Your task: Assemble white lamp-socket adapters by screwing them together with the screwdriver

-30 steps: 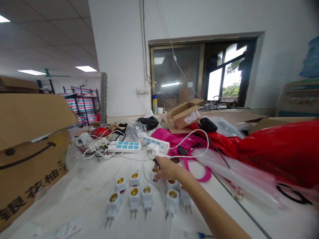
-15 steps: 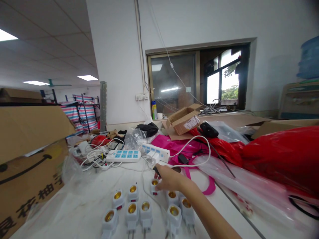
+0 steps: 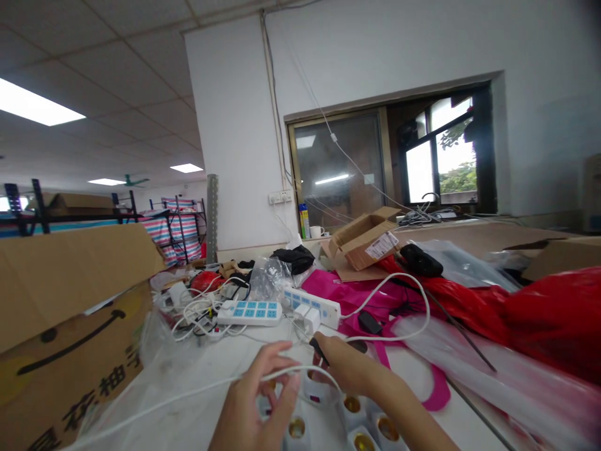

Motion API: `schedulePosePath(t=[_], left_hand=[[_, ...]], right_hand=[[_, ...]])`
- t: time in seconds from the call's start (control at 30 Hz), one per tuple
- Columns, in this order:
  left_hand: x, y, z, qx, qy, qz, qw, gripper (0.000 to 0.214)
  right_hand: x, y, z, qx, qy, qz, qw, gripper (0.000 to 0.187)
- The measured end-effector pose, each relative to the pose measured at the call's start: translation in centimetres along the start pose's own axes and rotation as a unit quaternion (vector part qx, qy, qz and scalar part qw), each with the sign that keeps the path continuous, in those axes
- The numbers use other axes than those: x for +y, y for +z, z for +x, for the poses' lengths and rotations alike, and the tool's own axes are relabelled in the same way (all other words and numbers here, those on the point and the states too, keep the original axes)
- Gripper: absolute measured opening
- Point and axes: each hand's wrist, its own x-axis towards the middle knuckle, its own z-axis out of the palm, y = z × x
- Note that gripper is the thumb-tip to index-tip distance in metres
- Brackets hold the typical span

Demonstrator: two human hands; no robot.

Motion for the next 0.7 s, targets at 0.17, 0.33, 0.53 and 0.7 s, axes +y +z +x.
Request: schedulePosePath(t=[0.17,0.33,0.53,0.7], left_hand=[[1.2,-1.5,5.2,0.022,-0.04,-0.079,0.996,0.061],[0.5,-4.6,10.8,0.014,-0.004,-0.06,0.998,0.059],[-0.8,-9.5,13.4,0.21,0.018,-0.086,0.974,0.062],[-5.7,-10.7,9.4,0.305,0.002,-0.091,0.948,0.083]], right_hand=[[1.0,-0.1,0.7,0.06,0.019,0.002,0.998,0.026],[1.5,-0.8,0.7,0.087,0.027,0.004,0.996,0.025],[0.5,0.2,0.5,0.047,0.031,0.022,0.998,0.028],[-0.5,1.1,0.7,0.009,0.033,0.034,0.999,0.031]])
